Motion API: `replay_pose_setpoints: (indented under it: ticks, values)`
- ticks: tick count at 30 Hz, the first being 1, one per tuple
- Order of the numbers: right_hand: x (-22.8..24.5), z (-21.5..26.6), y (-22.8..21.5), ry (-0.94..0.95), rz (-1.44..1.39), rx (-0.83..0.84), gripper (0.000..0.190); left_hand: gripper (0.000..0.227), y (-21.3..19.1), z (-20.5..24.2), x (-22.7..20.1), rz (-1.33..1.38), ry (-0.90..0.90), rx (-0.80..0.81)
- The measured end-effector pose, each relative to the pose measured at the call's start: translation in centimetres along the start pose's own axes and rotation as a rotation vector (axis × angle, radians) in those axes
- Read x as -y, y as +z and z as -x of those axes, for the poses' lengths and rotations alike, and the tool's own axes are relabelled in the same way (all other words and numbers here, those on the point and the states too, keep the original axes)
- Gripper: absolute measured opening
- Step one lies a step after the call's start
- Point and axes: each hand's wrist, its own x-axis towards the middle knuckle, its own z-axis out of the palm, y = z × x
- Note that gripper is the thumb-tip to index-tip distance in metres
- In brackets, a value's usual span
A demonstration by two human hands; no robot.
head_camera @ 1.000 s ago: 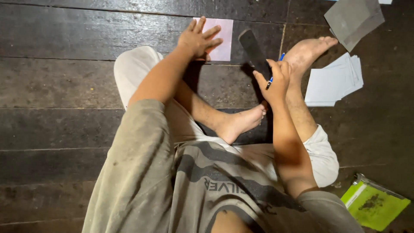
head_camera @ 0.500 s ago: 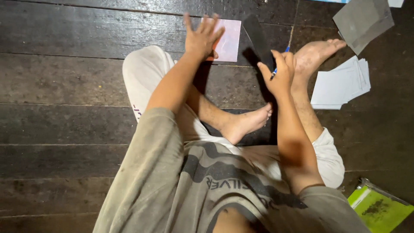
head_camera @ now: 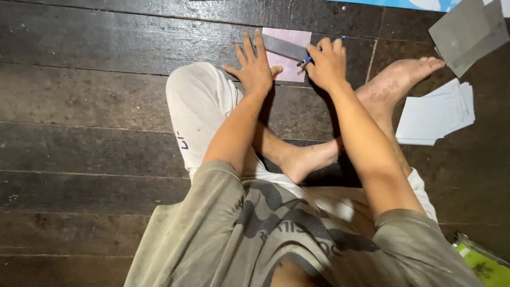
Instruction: Marking lines on small pieces of paper using a pen and a metal straight edge while sitting on the floor.
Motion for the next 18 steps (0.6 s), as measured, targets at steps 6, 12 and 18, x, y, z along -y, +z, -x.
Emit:
replay_pose_setpoints:
  ticks: [6,12,18]
  values:
    - [1.1,-1.2,-0.1,-0.021,0.246,0.025,0.037,0.115,-0.9,0.1,0.1,0.051,0.029,0.013]
    - [0.6,-1.4,1.1,-0.036,0.242,-0.028,0.035,0.108,-0.7,-0.2,0.0,0.034,0.034,0.027]
    - [0.4,-3.6,1.1,-0.027,0.252,0.014,0.038,0.110,-0.5,-0.3,0.1,0.034,0.041,0.017]
